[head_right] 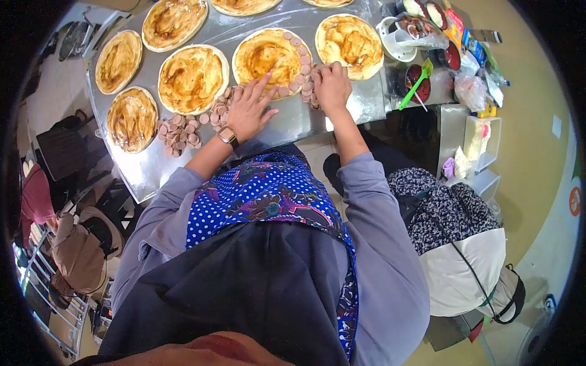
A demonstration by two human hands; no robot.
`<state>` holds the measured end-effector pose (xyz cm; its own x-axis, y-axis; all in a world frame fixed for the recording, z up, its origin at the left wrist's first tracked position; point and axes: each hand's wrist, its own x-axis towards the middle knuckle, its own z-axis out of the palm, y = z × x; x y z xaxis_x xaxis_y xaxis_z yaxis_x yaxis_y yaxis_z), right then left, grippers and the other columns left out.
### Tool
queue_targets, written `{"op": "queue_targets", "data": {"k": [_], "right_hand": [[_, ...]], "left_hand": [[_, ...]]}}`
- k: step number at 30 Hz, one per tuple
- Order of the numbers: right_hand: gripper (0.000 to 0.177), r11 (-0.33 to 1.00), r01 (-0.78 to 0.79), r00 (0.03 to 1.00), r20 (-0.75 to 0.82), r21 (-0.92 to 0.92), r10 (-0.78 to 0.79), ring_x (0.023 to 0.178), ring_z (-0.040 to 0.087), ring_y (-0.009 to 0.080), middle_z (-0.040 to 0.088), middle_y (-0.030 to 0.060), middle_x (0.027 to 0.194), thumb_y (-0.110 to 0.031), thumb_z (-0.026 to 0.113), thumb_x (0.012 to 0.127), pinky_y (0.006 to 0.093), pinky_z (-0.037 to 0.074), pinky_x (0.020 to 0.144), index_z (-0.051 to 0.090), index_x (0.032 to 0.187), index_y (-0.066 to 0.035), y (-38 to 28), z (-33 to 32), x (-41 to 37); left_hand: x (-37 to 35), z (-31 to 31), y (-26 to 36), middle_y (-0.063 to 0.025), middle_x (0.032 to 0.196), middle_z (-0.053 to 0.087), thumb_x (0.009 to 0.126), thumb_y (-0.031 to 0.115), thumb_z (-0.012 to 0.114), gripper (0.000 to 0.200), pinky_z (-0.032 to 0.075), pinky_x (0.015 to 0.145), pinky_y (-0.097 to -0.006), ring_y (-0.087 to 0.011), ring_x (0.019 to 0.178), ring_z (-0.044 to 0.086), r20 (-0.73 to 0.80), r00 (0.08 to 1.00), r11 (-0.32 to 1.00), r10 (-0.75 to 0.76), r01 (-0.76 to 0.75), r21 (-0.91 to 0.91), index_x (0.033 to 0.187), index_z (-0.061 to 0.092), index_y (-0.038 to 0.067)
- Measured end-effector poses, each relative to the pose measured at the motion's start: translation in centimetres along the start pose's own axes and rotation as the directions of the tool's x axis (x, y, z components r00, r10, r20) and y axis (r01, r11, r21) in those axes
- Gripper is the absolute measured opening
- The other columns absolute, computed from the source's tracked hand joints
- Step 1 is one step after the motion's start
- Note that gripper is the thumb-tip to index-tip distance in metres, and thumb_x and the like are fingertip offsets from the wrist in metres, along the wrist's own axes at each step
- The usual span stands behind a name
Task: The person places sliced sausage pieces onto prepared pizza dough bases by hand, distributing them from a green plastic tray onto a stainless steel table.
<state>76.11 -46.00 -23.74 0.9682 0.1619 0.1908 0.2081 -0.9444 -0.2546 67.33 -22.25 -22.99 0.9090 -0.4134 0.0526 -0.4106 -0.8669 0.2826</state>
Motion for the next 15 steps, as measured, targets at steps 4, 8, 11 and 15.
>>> {"op": "queue_targets", "data": {"k": [4,8,11,15], "right_hand": [[0.018,0.999,0.038,0.996,0.085,0.004,-0.038,0.1,0.057,0.0296,0.058,0.0052,0.099,-0.023,0.074,0.082,0.0421,0.048,0.087,0.075,0.096,-0.012,-0.4,-0.4,0.0],[0.023,0.99,0.096,0.994,0.041,0.102,-0.101,0.103,0.057,0.0286,0.06,0.0058,0.099,-0.017,0.075,0.078,0.0431,0.045,0.093,0.073,0.1,-0.012,0.2,0.0,-0.7],[0.022,0.966,0.129,0.992,-0.019,0.223,-0.128,0.098,0.062,0.023,0.064,0.0066,0.1,-0.01,0.073,0.081,0.0388,0.048,0.089,0.072,0.103,-0.008,1.0,0.3,-0.5],[0.021,0.533,-0.33,0.938,0.209,0.779,0.275,0.082,0.064,0.0111,0.067,0.0035,0.101,-0.005,0.067,0.089,0.0261,0.052,0.071,0.072,0.109,-0.004,1.3,0.9,-0.2]], "left_hand": [[-2.4,-1.1,-1.7,-0.0088,0.159,0.035,0.096,0.046,0.057,0.06,0.032,0.109,-0.0491,-0.0303,0.138,0.039,-0.063,0.991,0.992,-0.121,0.118,-0.048,0.146,0.049,0.014],[-4.7,-2.4,-2.9,-0.0064,0.152,0.043,0.092,0.041,0.061,0.055,0.032,0.108,-0.0481,-0.0278,0.137,0.04,-0.023,0.977,0.977,-0.212,0.212,0.034,0.138,0.056,0.012],[-6.0,-2.5,-3.3,-0.0058,0.152,0.044,0.093,0.043,0.06,0.056,0.032,0.109,-0.0483,-0.0273,0.138,0.039,0.041,0.984,0.984,-0.174,0.172,0.037,0.139,0.055,0.012],[-7.2,-1.2,-2.3,-0.006,0.15,0.045,0.094,0.044,0.059,0.056,0.031,0.109,-0.0494,-0.027,0.14,0.037,-0.012,0.991,0.991,-0.131,0.132,0.021,0.14,0.053,0.012]]}}
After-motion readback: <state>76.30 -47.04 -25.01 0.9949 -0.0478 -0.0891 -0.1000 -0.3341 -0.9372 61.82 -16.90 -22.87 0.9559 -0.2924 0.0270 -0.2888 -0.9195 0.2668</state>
